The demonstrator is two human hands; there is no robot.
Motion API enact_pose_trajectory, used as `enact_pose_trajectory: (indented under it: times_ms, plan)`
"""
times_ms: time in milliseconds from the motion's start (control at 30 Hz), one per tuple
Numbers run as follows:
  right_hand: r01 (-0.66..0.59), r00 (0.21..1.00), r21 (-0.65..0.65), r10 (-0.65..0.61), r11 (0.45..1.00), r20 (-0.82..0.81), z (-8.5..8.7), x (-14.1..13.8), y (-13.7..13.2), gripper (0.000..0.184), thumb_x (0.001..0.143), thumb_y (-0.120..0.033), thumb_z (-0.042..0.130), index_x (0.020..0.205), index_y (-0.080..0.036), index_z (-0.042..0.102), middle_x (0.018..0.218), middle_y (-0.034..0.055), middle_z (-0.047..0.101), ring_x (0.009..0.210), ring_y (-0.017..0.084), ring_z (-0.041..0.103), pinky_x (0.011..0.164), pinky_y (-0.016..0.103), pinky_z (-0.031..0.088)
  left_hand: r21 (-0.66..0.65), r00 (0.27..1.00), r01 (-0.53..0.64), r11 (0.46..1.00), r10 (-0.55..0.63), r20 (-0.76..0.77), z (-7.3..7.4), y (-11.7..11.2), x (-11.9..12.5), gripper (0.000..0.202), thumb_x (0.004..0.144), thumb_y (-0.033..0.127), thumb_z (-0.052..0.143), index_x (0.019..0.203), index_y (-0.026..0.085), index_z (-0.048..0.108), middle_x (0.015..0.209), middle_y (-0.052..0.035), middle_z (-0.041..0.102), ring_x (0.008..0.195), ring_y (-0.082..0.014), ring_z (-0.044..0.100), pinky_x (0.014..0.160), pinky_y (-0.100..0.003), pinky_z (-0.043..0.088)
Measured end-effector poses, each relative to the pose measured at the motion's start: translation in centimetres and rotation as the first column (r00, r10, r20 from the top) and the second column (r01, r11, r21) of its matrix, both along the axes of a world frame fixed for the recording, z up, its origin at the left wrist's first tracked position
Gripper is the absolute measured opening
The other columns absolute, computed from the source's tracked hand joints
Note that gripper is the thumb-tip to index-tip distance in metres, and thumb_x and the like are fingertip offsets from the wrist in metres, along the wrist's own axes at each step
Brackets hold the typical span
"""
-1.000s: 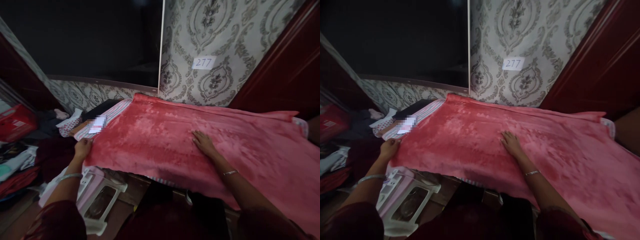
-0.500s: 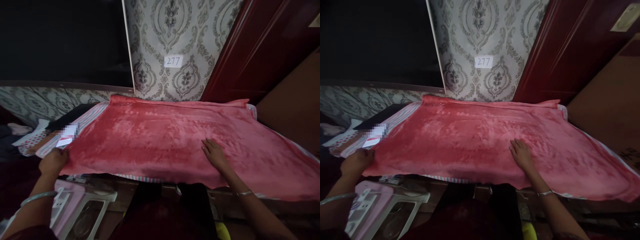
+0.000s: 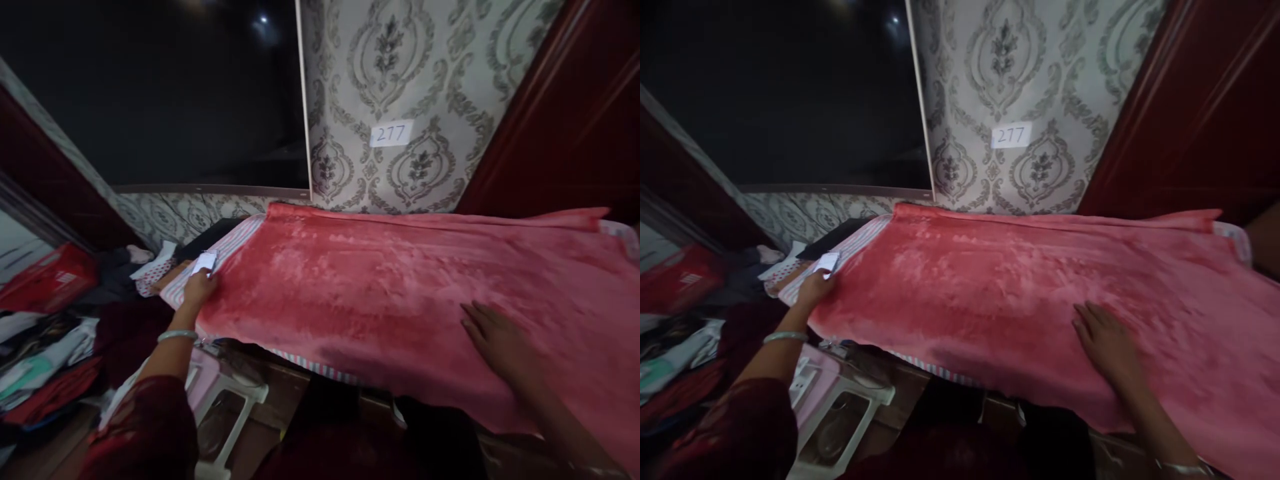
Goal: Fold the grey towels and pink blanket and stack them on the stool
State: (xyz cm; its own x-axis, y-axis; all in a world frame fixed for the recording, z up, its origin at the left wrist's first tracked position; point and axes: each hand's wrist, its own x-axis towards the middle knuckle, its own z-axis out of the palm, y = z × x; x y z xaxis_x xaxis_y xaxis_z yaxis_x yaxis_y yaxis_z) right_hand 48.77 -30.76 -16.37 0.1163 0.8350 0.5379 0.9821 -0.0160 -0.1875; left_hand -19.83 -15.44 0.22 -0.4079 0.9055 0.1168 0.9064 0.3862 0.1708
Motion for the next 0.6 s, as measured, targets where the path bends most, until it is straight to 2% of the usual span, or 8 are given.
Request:
enact_pose_trajectory:
  times_ms: [133,267,400,500,600]
  plan:
    - [-0.019,0.999,-0.022,0.02,1.0,0.033,-0.3,0.4,0.0,0.063,0.097,-0.048,0.029,0.126,-0.01,0.069,0.132,0.021,0.069,0.129,0.036,0.061,0.115,0.053,0.043,0.045,0.997,0.038,0.998,-0.041,0.065,-0.3,3.2,0.7,0.043,0.09,0.027,0.057,0.13,0.014,0.064,0.12,-0.0177,0.074,0.118,-0.0308,0.068,0.093,-0.034,0.054]
    - [-0.027,0.998,-0.021,0.028,0.999,0.058,-0.3,0.5,-0.2,0.069,0.098,-0.05,0.025,0.126,-0.006,0.069,0.132,0.0241,0.068,0.128,0.038,0.062,0.115,0.053,0.044,0.049,0.986,0.027,0.998,-0.035,0.161,-0.5,6.7,1.2,0.046,0.089,0.028,0.063,0.132,0.011,0.063,0.124,-0.0192,0.073,0.117,-0.0306,0.069,0.09,-0.032,0.054]
    - [-0.029,0.998,-0.015,0.029,0.999,0.05,-0.5,0.9,-0.3,0.065,0.096,-0.051,0.028,0.126,-0.01,0.069,0.131,0.0224,0.069,0.128,0.038,0.062,0.115,0.055,0.044,0.057,0.965,0.007,0.998,-0.021,0.263,-0.7,9.9,1.4,0.052,0.088,0.027,0.066,0.136,0.01,0.059,0.125,-0.0191,0.072,0.112,-0.0278,0.071,0.085,-0.029,0.053]
    - [-0.038,0.999,-0.022,0.039,0.999,0.037,-0.6,1.2,-0.5,0.059,0.094,-0.049,0.031,0.124,-0.016,0.07,0.129,0.0204,0.071,0.128,0.037,0.063,0.117,0.055,0.043,0.082,0.944,0.002,0.997,-0.029,0.329,-0.9,12.2,1.4,0.055,0.088,0.035,0.07,0.137,0.013,0.058,0.119,-0.0165,0.075,0.103,-0.0263,0.073,0.083,-0.029,0.052]
    - [-0.05,0.998,-0.016,0.051,0.999,0.042,-0.7,1.4,-0.6,0.058,0.093,-0.049,0.033,0.123,-0.015,0.07,0.127,0.0221,0.071,0.125,0.038,0.064,0.116,0.056,0.045,0.107,0.922,0.004,0.994,-0.045,0.385,-0.9,14.1,1.5,0.055,0.084,0.035,0.074,0.133,0.014,0.06,0.123,-0.0173,0.073,0.108,-0.0275,0.071,0.086,-0.03,0.052]
